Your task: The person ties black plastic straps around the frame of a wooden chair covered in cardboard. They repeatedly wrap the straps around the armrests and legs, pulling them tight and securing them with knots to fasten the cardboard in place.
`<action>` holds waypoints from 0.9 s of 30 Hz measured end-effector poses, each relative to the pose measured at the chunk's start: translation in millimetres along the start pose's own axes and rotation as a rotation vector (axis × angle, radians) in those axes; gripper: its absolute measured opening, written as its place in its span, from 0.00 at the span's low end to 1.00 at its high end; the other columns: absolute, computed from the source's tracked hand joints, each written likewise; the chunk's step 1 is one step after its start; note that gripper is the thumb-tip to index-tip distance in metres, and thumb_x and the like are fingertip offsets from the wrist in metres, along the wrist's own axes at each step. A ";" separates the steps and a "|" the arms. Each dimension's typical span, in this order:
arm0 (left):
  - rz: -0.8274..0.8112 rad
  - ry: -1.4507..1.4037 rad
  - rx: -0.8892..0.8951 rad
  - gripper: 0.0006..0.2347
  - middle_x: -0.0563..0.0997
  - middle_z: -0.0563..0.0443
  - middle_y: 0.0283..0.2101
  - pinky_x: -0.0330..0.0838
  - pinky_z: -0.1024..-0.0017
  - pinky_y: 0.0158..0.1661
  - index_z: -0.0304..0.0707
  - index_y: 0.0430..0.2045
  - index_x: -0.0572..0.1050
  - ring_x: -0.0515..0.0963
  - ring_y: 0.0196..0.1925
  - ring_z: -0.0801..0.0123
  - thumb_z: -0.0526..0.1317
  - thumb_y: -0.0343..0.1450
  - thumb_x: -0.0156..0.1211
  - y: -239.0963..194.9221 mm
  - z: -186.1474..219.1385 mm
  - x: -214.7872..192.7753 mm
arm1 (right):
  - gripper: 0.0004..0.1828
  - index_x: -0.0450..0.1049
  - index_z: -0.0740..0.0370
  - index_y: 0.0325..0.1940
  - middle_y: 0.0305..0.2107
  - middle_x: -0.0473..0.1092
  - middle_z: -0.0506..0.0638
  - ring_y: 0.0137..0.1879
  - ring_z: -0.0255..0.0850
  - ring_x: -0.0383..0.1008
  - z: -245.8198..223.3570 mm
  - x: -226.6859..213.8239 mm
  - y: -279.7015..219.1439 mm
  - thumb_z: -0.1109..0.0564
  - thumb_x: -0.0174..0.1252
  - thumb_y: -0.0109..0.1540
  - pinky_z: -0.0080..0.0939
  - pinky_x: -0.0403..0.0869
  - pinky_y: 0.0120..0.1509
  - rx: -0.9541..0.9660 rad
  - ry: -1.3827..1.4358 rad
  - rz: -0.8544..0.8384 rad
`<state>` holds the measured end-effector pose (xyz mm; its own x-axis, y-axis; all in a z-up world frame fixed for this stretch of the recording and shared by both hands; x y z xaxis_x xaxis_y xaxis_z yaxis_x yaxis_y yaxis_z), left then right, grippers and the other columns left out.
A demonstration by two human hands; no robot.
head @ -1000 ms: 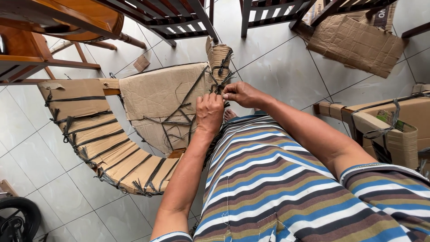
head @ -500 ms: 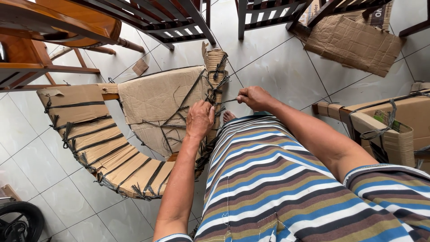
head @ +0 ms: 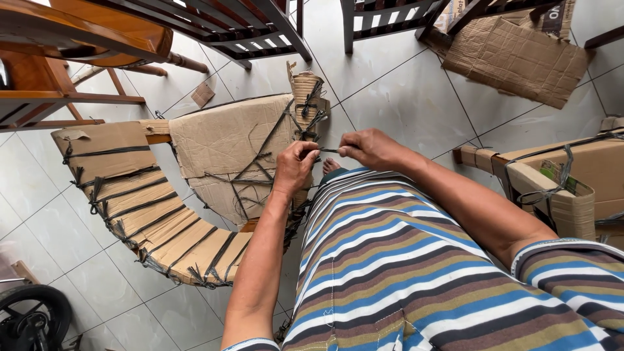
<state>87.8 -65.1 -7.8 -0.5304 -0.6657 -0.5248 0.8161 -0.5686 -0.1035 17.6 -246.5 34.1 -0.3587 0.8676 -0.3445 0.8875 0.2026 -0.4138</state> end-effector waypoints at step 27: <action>0.079 -0.178 -0.212 0.03 0.83 0.49 0.33 0.76 0.68 0.45 0.45 0.32 0.84 0.84 0.42 0.65 0.40 0.71 0.69 -6.8 -17.3 2.8 | 0.05 0.77 0.64 0.46 0.26 0.75 0.53 0.33 0.36 0.76 25.8 41.6 89.3 0.62 0.55 0.69 0.33 0.79 0.36 -0.168 0.429 0.001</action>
Point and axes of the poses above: each hand's wrist, its own y-axis towards the middle knuckle, its own x-axis out of the palm, z = x × y, the point moved 9 cm from there along y, towards the middle knuckle
